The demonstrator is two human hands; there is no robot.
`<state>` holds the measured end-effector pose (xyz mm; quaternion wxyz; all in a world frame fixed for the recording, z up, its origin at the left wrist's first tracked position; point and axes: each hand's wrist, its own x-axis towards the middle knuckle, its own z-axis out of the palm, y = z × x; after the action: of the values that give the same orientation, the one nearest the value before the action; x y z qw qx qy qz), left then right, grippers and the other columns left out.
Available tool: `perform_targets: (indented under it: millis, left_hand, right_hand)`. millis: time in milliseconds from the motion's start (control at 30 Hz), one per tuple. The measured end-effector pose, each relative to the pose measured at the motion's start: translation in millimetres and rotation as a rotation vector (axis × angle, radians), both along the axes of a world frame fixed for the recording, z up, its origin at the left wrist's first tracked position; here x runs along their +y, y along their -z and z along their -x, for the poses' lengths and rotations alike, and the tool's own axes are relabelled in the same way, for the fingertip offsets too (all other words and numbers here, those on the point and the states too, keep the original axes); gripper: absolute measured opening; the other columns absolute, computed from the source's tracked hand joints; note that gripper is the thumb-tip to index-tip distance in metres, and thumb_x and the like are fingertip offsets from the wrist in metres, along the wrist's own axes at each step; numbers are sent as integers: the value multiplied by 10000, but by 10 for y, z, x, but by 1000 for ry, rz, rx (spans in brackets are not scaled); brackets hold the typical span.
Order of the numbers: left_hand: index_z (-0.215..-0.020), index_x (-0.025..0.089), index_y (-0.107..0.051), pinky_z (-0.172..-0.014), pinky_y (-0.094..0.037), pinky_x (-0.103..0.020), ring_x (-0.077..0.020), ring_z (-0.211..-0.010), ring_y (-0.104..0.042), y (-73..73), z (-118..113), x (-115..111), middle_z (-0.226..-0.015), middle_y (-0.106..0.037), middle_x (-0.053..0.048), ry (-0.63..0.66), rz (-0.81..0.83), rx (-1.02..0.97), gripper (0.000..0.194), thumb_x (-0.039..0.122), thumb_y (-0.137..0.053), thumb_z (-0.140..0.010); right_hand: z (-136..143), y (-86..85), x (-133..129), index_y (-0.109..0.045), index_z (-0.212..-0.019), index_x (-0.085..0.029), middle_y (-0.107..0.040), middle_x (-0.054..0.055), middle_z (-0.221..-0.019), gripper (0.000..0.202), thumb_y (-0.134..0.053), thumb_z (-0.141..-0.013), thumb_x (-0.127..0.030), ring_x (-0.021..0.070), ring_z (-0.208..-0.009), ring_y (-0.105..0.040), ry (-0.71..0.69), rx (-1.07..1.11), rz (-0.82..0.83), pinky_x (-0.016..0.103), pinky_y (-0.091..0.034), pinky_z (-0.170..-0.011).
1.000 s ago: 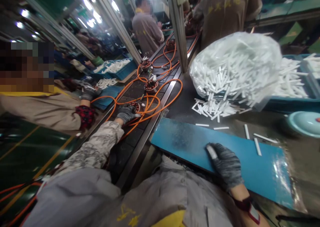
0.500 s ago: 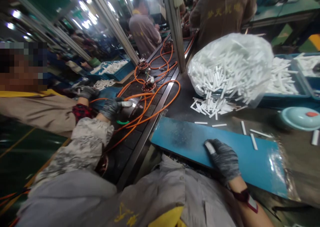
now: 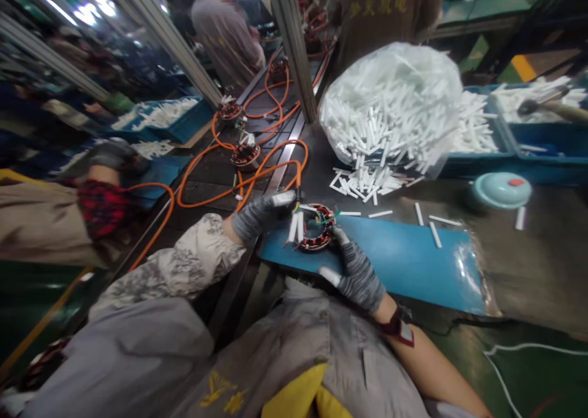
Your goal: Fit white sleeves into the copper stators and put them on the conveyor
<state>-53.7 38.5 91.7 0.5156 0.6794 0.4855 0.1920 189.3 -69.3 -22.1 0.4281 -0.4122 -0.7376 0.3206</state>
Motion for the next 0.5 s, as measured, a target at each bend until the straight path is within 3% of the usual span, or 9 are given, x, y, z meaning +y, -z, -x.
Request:
perform_targets:
  millis: [100,167,233,300,367,400,500]
  left_hand:
    - [-1242,175,-664,-915,-605,-394,-230,-991,-733,-89,-18,143,-1079,-770,-86,103,-83,40,407,431,-626,-927]
    - [-1351,172,-617,-987,-569,-417,-239,-1055,-711,-146,-46,292,-1139,-757,-87,46,-336,206,494,330,-668,-886]
    - [-1374,163,-624,-1083,-508,-431,-255,-1176,-669,-159,-114,471,-1270,-716,-111,39,-626,331,498,237,-636,-881]
    - [-1335,178,-670,-1158,-440,-419,-256,-1292,-615,-111,-214,639,-1388,-662,-115,287,-752,351,446,196,-613,-893]
    - [-1315,208,-692,-1191,-394,-418,-252,-1342,-587,-18,-316,760,-1406,-659,-100,578,-725,375,400,249,-635,-922]
    - [-1313,218,-694,-1190,-388,-423,-250,-1336,-593,32,-355,796,-1383,-677,-95,662,-692,418,388,300,-648,-936]
    - [-1241,187,-731,-1123,-433,-416,-256,-1216,-657,104,-375,798,-1251,-735,-111,673,-679,579,387,428,-660,-947]
  right_hand:
    - [-139,-108,-5,-372,-1597,-273,-602,152,-1505,759,-708,-934,-427,324,-1343,-619,166,-68,-21,543,-536,-1099]
    - [-162,-190,-34,-515,-1482,-272,-711,129,-1319,577,-686,-949,-411,305,-1176,-704,301,-106,-44,512,-586,-1007]
    - [-93,-241,-51,-616,-1350,-272,-747,110,-1181,422,-678,-951,-395,296,-1067,-720,332,-180,-118,495,-593,-952]
    - [51,-246,-32,-646,-1308,-254,-750,120,-1161,410,-698,-933,-412,315,-1070,-701,257,-289,-215,515,-567,-967]
    - [217,-214,18,-657,-1303,-233,-756,129,-1147,442,-721,-917,-439,333,-1086,-681,241,-370,-280,548,-522,-1020]
    - [288,-193,47,-673,-1278,-232,-763,127,-1120,422,-724,-917,-443,334,-1083,-677,281,-384,-301,557,-500,-1046]
    - [383,-148,119,-734,-1136,-266,-780,88,-1023,232,-703,-947,-397,297,-1040,-684,418,-348,-316,543,-435,-1123]
